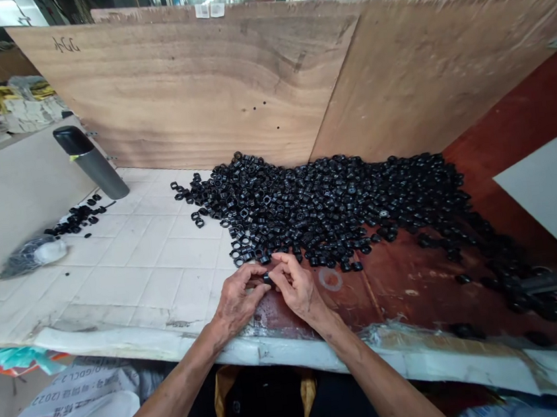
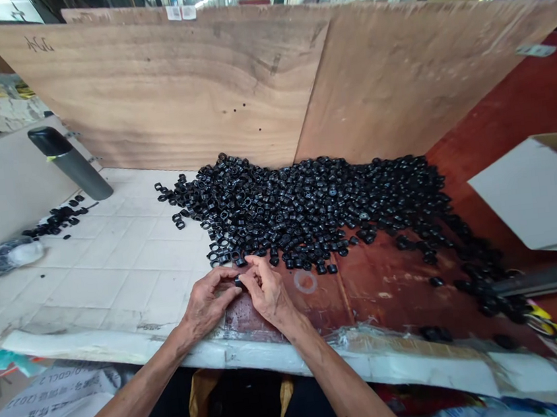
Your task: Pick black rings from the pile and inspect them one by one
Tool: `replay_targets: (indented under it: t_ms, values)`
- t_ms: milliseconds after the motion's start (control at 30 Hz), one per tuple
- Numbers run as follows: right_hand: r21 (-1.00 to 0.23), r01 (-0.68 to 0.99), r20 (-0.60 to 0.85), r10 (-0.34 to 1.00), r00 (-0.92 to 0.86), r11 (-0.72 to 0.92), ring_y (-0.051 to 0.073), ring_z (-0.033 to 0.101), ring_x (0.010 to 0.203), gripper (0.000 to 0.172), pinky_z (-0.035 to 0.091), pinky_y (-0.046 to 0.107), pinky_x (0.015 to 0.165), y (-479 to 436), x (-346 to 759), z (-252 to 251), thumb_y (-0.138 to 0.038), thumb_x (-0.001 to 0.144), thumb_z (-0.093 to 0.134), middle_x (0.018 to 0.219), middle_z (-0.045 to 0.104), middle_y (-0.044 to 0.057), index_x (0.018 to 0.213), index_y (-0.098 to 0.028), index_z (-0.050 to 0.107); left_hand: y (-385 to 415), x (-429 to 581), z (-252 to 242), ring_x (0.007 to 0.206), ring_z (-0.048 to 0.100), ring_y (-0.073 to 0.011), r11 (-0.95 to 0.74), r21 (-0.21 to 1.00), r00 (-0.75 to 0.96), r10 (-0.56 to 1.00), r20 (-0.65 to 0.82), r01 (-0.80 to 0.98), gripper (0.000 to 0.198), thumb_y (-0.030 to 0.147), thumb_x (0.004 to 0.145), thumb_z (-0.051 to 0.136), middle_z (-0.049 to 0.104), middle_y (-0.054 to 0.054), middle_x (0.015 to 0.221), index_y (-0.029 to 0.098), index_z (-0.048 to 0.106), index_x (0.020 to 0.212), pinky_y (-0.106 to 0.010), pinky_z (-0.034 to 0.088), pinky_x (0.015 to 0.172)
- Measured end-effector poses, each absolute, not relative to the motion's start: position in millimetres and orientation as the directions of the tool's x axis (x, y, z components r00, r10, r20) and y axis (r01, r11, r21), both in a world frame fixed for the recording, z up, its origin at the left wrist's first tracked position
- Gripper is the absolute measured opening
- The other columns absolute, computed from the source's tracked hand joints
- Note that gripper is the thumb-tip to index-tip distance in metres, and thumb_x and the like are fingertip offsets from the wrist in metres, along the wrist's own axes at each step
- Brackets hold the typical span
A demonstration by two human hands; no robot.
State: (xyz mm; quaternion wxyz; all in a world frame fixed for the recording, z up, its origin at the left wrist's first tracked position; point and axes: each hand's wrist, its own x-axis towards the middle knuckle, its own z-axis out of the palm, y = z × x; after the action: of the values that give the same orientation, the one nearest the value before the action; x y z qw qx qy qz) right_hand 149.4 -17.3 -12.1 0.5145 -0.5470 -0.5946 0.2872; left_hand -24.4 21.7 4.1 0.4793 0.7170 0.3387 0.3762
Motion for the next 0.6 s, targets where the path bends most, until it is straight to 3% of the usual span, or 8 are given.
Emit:
replay_targets:
  t_ms: [100,267,333,433,600]
  values:
    - [-0.914,0.355,0.253,0.96,0.122,0.196,0.018,0.061,0.057,0.024,0.052,0.029,0.063,-19,149,-12,-0.038,0.098,0.054,0.065,0.062,-0.001,0.116,-0.024,0.062,21,-23,7,0.094,0.071,-0.0183,-0.28,0.954,0.5,0.844,0.194,0.103,0.022,0.021,0.087,0.068,0.072,-0.004,0.109,0.022,0.069,0.108,-0.033,0.059,0.089]
    - [-0.942,0.26,0.218,0.976,-0.014,0.214,0.017,0.066,0.062,0.026,0.052,0.027,0.062,-23,151,-8,-0.038,0.097,0.057,0.078,0.066,0.001,0.118,-0.023,0.062,23,-23,7,0.083,0.071,-0.0161,-0.16,0.985,0.437,0.892,0.117,0.062,0.02,0.025,0.086,0.071,0.073,-0.004,0.103,0.02,0.068,0.106,-0.03,0.059,0.082]
    - [-0.922,0.317,0.231,0.973,-0.008,0.222,0.015,0.061,0.055,0.019,0.049,0.026,0.058,-22,151,-7,-0.038,0.097,0.056,0.068,0.063,-0.001,0.099,-0.022,0.067,23,-24,4,0.084,0.07,-0.0157,-0.185,0.98,0.437,0.889,0.135,0.073,0.02,0.024,0.086,0.071,0.072,-0.003,0.102,0.02,0.068,0.105,-0.03,0.058,0.082]
    - [-0.868,0.441,0.28,0.958,0.059,0.227,0.014,0.051,0.049,0.042,0.043,0.026,0.056,-20,150,-6,-0.041,0.1,0.051,0.052,0.053,-0.001,0.063,-0.023,0.058,23,-25,1,0.084,0.069,-0.0156,-0.199,0.976,0.446,0.884,0.143,0.082,0.02,0.022,0.086,0.07,0.072,-0.003,0.102,0.02,0.068,0.106,-0.029,0.058,0.082]
    - [-0.865,0.44,0.277,0.961,0.015,0.243,0.015,0.053,0.053,0.044,0.042,0.026,0.056,-24,149,1,-0.042,0.101,0.046,0.057,0.056,0.0,0.067,-0.021,0.063,24,-26,0,0.085,0.068,-0.0158,-0.217,0.97,0.421,0.894,0.153,0.107,0.021,0.022,0.086,0.069,0.072,-0.003,0.102,0.02,0.068,0.107,-0.03,0.057,0.083]
